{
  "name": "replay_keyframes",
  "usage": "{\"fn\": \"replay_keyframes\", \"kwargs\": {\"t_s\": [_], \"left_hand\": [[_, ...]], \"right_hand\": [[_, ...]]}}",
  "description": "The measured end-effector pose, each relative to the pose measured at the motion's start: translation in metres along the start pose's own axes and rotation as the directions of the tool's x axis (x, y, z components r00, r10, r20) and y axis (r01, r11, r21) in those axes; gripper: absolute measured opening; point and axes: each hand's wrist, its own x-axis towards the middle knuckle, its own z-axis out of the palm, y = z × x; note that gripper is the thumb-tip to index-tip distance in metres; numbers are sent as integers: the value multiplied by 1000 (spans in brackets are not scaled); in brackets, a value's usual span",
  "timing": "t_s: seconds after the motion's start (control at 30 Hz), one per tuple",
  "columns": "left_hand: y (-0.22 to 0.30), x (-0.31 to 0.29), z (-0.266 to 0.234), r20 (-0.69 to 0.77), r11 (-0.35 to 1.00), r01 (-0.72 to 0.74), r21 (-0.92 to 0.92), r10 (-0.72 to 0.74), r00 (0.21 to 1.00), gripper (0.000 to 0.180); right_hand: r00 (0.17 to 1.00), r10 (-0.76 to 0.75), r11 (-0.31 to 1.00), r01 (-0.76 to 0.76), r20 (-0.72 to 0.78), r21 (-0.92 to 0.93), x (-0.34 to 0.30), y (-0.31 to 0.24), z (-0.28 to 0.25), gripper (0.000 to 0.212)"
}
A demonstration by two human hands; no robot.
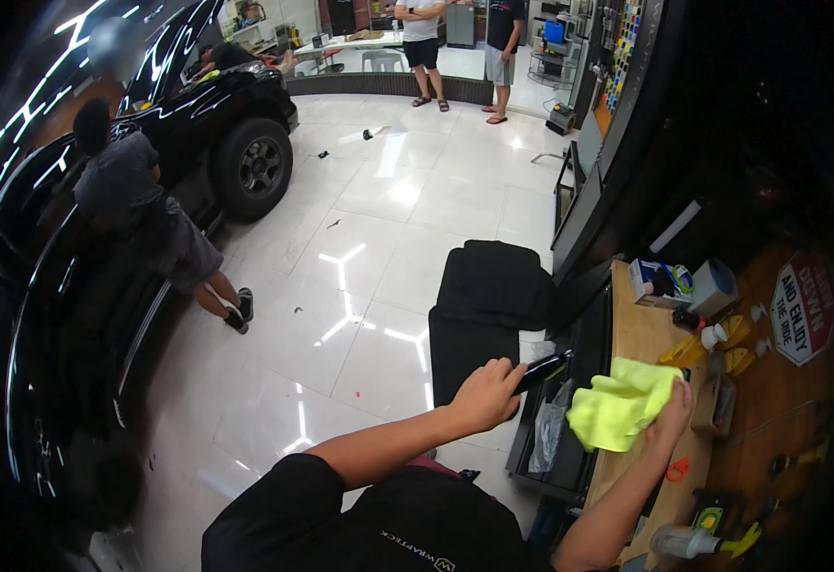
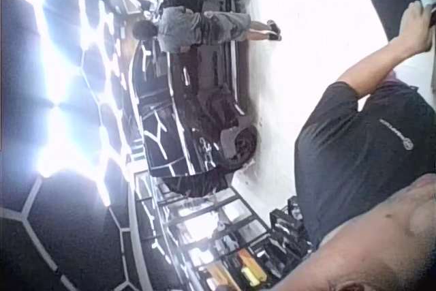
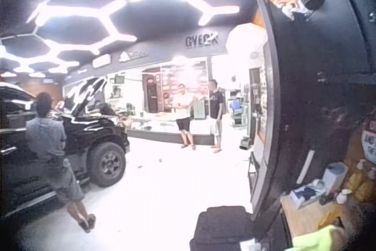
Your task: The person applies a black vinyl wrap to a chrome car emblem using a heat gun to soften the material and a squeegee to smooth it. They trim excess wrap, wipe the emblem with a cloth, and carry the finished piece across the garage.
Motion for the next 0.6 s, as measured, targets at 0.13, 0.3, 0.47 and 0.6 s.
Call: {"fn": "replay_keyframes", "kwargs": {"t_s": [0.13,0.3,0.47,0.6], "left_hand": [[23,23,11,-156,960,-277,47,281,947,55],[33,29,4,-114,883,-457,108,467,877,53],[24,39,13,-40,904,-423,60,426,904,46],[33,33,21,-110,936,-351,-7,349,931,49]], "right_hand": [[853,-317,784,482,415,-392,-106,-37,81,24],[890,-432,743,444,147,-501,-104,-39,93,26],[888,-432,635,424,159,-646,-108,-30,102,23],[857,-515,711,407,-29,-574,-119,-6,100,16]]}}
